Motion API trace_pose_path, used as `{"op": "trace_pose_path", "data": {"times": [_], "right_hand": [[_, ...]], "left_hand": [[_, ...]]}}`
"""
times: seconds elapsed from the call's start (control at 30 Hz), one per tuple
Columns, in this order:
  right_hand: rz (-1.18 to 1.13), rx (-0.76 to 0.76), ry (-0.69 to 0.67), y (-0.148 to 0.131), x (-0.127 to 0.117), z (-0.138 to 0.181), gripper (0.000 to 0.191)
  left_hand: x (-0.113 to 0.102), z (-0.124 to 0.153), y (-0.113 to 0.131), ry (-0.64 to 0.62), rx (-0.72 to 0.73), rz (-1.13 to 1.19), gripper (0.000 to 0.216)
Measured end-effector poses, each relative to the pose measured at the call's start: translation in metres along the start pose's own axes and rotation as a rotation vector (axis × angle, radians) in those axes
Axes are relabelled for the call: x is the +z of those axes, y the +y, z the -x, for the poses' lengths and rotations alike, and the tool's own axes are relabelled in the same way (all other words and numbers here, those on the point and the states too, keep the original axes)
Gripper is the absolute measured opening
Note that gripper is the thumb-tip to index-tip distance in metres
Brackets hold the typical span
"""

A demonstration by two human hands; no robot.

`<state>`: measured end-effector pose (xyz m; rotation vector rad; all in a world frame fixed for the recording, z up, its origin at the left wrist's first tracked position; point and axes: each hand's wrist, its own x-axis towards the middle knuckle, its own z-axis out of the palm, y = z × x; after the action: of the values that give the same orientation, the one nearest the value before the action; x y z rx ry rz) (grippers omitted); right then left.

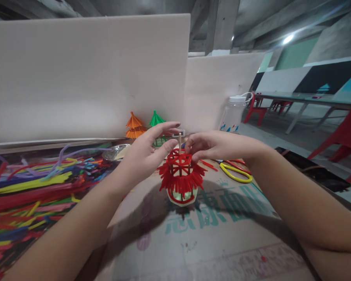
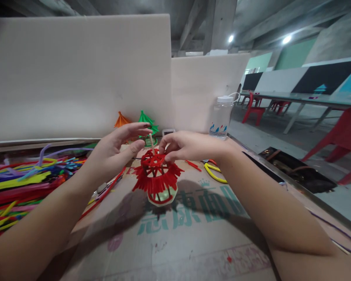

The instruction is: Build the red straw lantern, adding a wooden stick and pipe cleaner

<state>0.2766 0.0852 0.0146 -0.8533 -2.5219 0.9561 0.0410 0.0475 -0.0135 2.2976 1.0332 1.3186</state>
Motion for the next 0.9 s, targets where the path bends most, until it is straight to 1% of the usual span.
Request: {"op": "trace_pose_path", "data": {"times": [0.1,0.2,0.23,0.3,0.37,0.4,0.53,0.6,0.67,0.77,0.9], "right_hand": [[-0.013,-0.005,-0.009,-0.007,0.0,0.007,0.008],[0.026,0.022,0.007,-0.008,-0.005,0.012,0.004],[0.054,0.042,0.019,-0.006,-0.009,0.013,0.005],[0.102,0.083,0.034,0.0,-0.015,0.012,0.013],[0.121,0.113,0.005,0.008,-0.02,0.009,0.024],[0.112,0.115,-0.025,0.012,-0.021,0.007,0.027],[0.027,0.059,-0.16,0.021,-0.015,-0.005,0.024],[-0.018,0.027,-0.205,0.022,-0.009,-0.01,0.022],[-0.036,0.011,-0.218,0.02,-0.005,-0.012,0.02],[0.005,0.001,-0.207,0.016,-0.002,-0.013,0.019],[0.057,-0.001,-0.201,0.011,-0.002,-0.012,0.018]], "left_hand": [[-0.002,0.001,0.006,0.007,-0.011,0.019,0.042],[-0.001,0.002,0.01,-0.016,-0.006,0.024,0.043],[-0.001,0.002,0.01,-0.02,-0.005,0.025,0.043],[0.0,0.003,0.01,-0.026,-0.009,0.029,0.044],[0.001,0.003,0.009,-0.023,-0.013,0.033,0.044],[0.001,0.003,0.008,-0.019,-0.014,0.031,0.045],[0.001,0.003,0.007,-0.009,-0.028,-0.009,0.039],[0.002,0.002,0.007,-0.01,-0.025,-0.038,0.034],[0.003,0.001,0.007,-0.007,-0.006,-0.055,0.029],[0.005,-0.001,0.006,-0.007,0.01,-0.053,0.022],[0.005,-0.001,0.003,-0.019,0.007,-0.06,0.023]]}}
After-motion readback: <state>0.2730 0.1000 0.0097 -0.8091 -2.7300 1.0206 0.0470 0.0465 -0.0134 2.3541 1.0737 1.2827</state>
